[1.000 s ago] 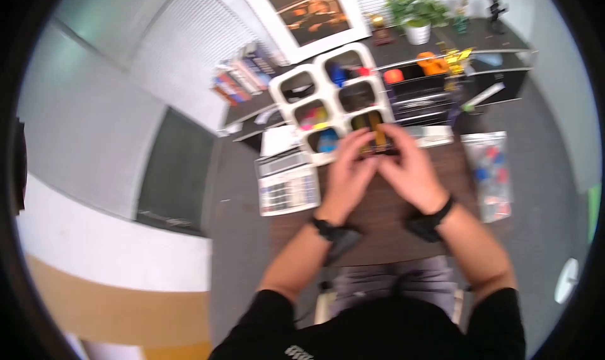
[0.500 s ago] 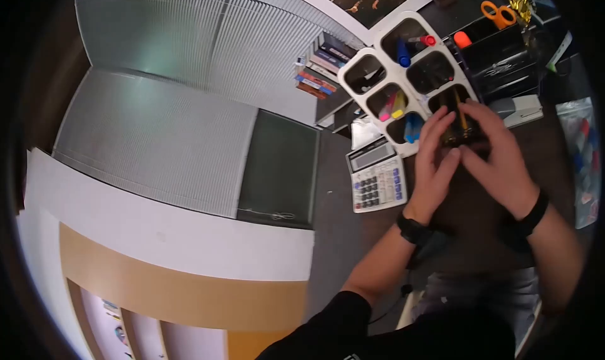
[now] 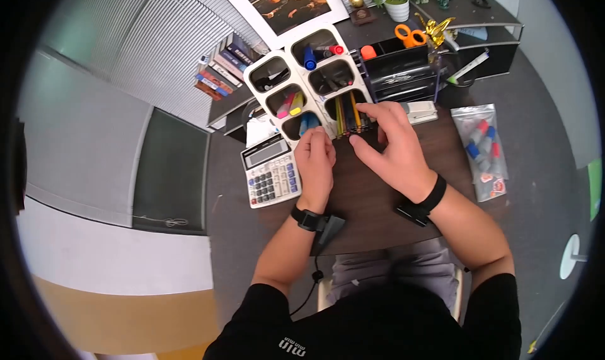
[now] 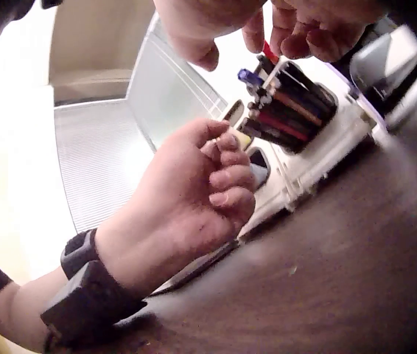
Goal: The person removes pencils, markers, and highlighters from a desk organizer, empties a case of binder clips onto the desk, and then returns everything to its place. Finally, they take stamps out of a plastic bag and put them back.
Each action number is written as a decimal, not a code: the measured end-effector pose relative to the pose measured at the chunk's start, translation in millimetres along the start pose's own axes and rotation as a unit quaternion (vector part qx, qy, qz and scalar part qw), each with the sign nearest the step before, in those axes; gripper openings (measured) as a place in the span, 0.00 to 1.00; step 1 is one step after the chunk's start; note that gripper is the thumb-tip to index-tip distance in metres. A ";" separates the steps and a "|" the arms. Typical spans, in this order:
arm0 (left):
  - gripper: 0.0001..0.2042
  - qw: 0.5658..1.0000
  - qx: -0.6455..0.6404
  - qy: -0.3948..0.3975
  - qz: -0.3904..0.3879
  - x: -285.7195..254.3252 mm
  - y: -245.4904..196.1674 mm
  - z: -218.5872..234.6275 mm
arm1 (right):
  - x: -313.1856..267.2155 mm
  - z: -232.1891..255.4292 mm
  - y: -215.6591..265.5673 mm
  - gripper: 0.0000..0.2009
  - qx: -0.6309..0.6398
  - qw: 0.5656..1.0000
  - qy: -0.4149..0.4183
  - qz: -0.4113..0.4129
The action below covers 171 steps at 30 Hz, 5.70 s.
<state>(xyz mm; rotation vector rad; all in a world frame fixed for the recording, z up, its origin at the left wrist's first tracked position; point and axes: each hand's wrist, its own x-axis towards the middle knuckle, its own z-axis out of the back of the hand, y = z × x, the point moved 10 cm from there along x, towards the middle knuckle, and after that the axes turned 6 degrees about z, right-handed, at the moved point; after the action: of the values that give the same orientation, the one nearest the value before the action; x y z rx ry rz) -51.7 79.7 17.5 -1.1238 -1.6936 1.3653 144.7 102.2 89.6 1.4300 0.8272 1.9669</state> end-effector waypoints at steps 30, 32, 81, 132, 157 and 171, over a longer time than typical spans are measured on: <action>0.18 0.881 -0.328 0.212 0.269 2.6 64.8 -50.4 | 15.1 -75.4 28.9 0.21 -0.344 0.900 0.192 0.187; 0.21 0.886 -0.327 0.229 0.234 1.4 53.9 -52.3 | 20.3 -69.8 47.0 0.21 -0.332 0.906 0.183 0.189; 0.12 0.916 0.011 0.394 0.072 -45.4 29.4 -85.0 | -116.2 10.2 -34.4 0.15 0.217 0.950 -0.054 -0.217; 0.10 0.867 0.281 0.381 -0.157 -44.1 11.0 -79.3 | 60.9 0.4 93.1 0.09 -0.337 0.923 0.033 0.184; 0.09 0.874 0.272 0.379 -0.135 -41.1 14.7 -74.7 | 74.8 -64.9 54.2 0.05 -0.549 0.746 0.168 0.337; 0.14 0.890 -0.136 0.415 0.132 -48.0 27.8 -87.1 | -46.1 13.3 74.5 0.16 -0.229 0.965 0.114 0.048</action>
<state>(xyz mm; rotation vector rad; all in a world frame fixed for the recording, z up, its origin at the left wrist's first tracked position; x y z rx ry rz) 51.0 71.6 9.9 -1.8186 -1.1219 0.6054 163.5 21.5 121.0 1.0010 0.3578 2.2399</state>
